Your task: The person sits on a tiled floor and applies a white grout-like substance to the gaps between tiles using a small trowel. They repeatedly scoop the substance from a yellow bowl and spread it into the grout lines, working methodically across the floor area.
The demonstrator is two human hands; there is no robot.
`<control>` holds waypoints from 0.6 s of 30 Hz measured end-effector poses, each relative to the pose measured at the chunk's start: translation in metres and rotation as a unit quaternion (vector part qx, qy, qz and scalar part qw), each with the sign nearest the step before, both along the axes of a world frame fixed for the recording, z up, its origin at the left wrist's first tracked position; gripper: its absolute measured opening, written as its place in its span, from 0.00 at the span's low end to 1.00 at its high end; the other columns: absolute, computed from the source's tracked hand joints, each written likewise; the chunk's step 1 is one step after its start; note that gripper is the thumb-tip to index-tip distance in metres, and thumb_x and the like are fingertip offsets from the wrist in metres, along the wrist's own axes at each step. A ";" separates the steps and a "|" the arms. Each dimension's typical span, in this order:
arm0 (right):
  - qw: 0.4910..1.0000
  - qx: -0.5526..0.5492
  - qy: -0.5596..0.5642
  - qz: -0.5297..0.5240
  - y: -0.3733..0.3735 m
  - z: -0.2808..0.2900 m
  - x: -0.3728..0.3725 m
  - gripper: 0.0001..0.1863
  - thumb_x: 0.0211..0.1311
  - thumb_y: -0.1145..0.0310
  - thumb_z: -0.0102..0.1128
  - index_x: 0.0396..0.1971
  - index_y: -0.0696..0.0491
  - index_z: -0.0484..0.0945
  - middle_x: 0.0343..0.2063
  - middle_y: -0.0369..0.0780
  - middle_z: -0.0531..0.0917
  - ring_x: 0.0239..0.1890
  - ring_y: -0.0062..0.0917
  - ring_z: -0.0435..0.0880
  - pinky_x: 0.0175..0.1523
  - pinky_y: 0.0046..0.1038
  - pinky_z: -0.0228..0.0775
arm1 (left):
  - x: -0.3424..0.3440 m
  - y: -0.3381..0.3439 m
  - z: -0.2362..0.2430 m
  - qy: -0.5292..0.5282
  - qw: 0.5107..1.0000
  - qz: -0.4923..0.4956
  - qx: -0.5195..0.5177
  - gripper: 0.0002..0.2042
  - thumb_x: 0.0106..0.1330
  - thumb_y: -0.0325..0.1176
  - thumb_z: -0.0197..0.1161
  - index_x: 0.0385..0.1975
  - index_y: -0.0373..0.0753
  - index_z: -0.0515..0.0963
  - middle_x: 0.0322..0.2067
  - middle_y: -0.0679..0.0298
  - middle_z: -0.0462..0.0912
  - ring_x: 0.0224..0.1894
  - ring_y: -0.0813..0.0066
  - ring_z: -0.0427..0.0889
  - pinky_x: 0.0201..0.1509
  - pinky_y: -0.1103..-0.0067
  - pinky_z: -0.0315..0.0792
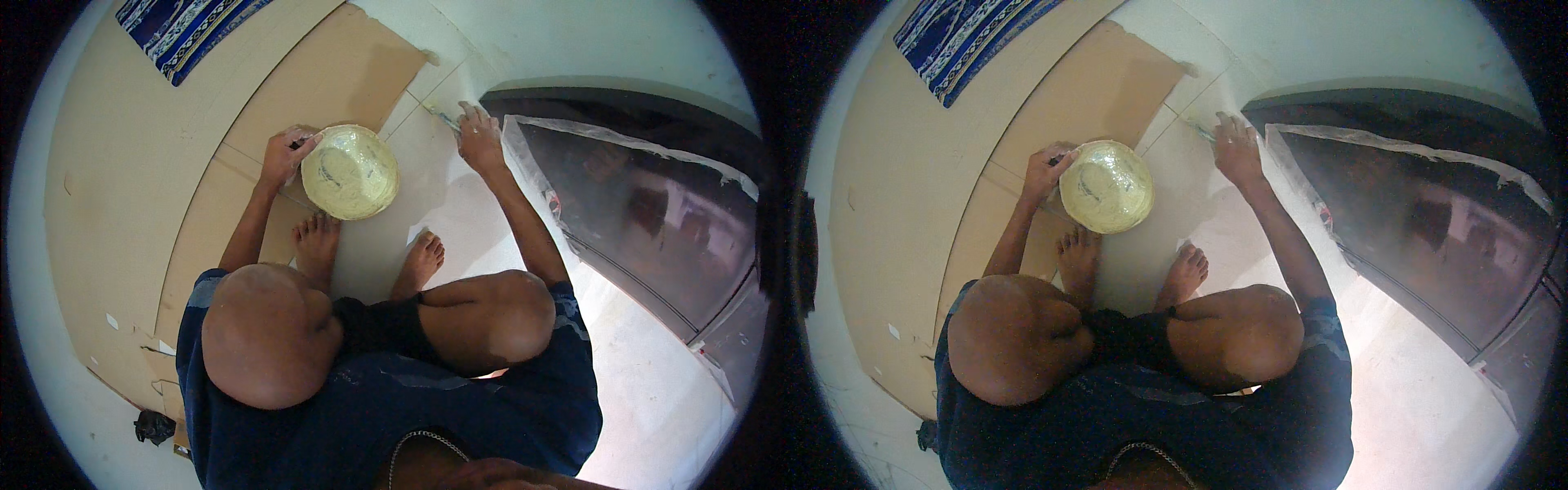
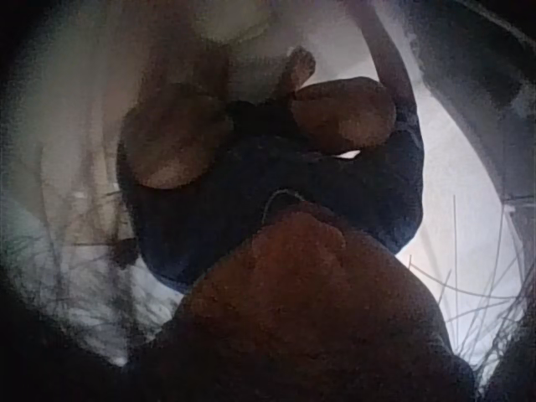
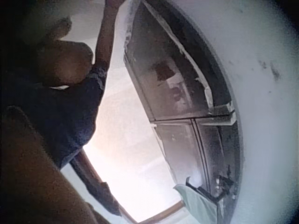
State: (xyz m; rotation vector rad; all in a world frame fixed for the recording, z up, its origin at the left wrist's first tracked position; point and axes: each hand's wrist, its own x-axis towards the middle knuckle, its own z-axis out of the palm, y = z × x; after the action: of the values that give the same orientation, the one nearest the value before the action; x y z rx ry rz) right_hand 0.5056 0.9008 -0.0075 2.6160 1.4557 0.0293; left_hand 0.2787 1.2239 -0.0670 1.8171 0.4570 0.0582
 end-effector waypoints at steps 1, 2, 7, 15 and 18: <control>1.000 -0.003 0.004 -0.007 -0.003 0.002 0.001 0.15 0.51 0.66 0.58 0.39 0.55 0.74 0.56 0.42 0.67 0.57 0.35 0.66 0.53 0.40 0.62 | 0.001 -0.002 0.003 0.005 1.000 0.001 -0.006 0.11 0.60 0.36 0.63 0.31 0.33 0.80 0.24 0.59 0.79 0.26 0.74 0.76 0.34 0.79 0.70; 1.000 0.001 -0.006 -0.018 -0.003 0.002 0.002 0.15 0.52 0.66 0.58 0.39 0.55 0.74 0.56 0.42 0.67 0.57 0.35 0.66 0.53 0.40 0.62 | 0.001 -0.002 0.001 0.007 1.000 0.012 -0.011 0.11 0.60 0.36 0.63 0.31 0.33 0.80 0.24 0.59 0.79 0.26 0.74 0.76 0.33 0.79 0.70; 1.000 0.007 -0.028 0.003 -0.009 -0.007 -0.001 0.15 0.52 0.66 0.57 0.40 0.55 0.74 0.56 0.41 0.67 0.58 0.34 0.66 0.54 0.40 0.62 | 0.002 -0.002 -0.005 -0.030 0.999 0.010 0.021 0.11 0.59 0.36 0.64 0.31 0.33 0.80 0.23 0.62 0.79 0.25 0.77 0.74 0.33 0.80 0.70; 0.998 -0.029 -0.034 -0.050 -0.015 -0.006 -0.009 0.15 0.53 0.65 0.56 0.40 0.56 0.75 0.57 0.40 0.66 0.58 0.34 0.66 0.54 0.41 0.62 | 0.002 -0.004 -0.005 -0.021 0.999 0.022 0.026 0.10 0.60 0.35 0.64 0.32 0.33 0.80 0.24 0.64 0.79 0.26 0.80 0.74 0.33 0.80 0.70; 0.999 -0.023 -0.014 -0.029 -0.014 -0.005 -0.017 0.15 0.53 0.66 0.56 0.39 0.56 0.75 0.57 0.41 0.66 0.58 0.35 0.66 0.53 0.41 0.62 | 0.003 -0.006 0.000 -0.011 0.999 0.034 -0.023 0.10 0.60 0.35 0.64 0.32 0.34 0.80 0.24 0.65 0.80 0.26 0.81 0.74 0.33 0.81 0.70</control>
State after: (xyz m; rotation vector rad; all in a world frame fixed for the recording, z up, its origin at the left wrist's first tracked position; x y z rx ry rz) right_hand 0.4890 0.8863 -0.0125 2.6094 1.3535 0.0255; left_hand 0.2818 1.2175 -0.0667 1.7543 0.5002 0.1133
